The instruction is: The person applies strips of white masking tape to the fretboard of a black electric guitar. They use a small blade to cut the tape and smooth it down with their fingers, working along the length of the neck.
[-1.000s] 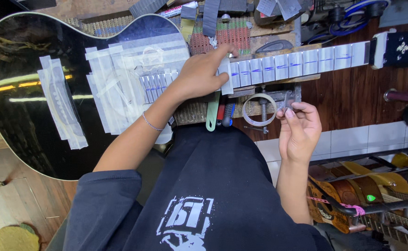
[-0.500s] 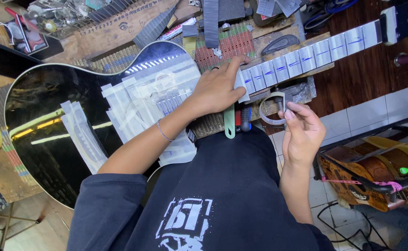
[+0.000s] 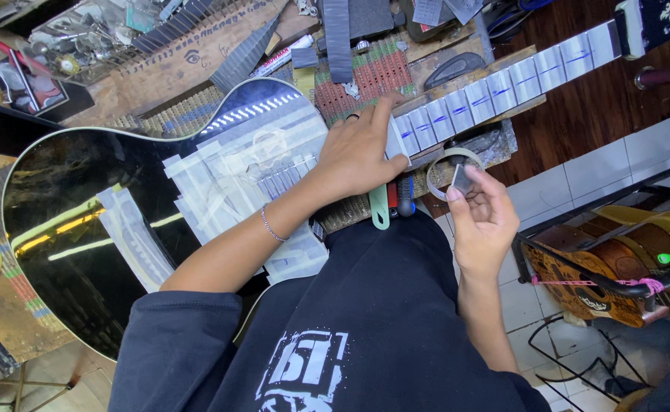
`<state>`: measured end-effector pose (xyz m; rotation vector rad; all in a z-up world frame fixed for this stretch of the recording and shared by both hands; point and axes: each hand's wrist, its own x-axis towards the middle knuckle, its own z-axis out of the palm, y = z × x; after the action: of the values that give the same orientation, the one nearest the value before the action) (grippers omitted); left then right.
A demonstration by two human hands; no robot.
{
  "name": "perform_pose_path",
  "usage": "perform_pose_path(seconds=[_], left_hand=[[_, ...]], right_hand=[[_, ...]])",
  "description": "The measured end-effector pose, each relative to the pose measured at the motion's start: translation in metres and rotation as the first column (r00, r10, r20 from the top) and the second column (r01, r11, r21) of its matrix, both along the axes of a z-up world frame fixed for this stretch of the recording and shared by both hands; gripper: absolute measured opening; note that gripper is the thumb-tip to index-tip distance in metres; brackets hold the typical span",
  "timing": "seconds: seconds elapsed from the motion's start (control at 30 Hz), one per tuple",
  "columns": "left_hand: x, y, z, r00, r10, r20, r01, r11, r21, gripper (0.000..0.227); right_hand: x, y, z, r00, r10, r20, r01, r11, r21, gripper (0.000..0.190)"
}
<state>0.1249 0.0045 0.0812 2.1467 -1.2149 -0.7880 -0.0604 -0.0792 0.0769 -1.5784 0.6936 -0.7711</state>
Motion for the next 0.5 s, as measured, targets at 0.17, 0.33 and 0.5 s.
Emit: perform_pose_path(seconds=[0.17,0.33,0.5], left_hand=[[0.006,-0.002,-0.003,0.995,0.043,-0.089,-0.045,0.999,-0.025,0.040],[0.017,-0.003,0.000,0.987,0.055,-0.151,-0.066,0.996,-0.065,0.024],[0.036,-0.007,-0.011,0.993,0.000,-0.117,-0.015,0.992,-0.125,0.014]], right_hand=[[0.006,0.004,-0.003,0.996,-0.002,-0.087,-0.017,0.977,-0.214,0.041],[0.026,0.008,0.002,0.989,-0.042,-0.140,-0.046,0.820,-0.571,0.007],[0.047,0.009,-0.020,0.996,-0.067,-0.052,0.001,0.623,-0.782,0.002]])
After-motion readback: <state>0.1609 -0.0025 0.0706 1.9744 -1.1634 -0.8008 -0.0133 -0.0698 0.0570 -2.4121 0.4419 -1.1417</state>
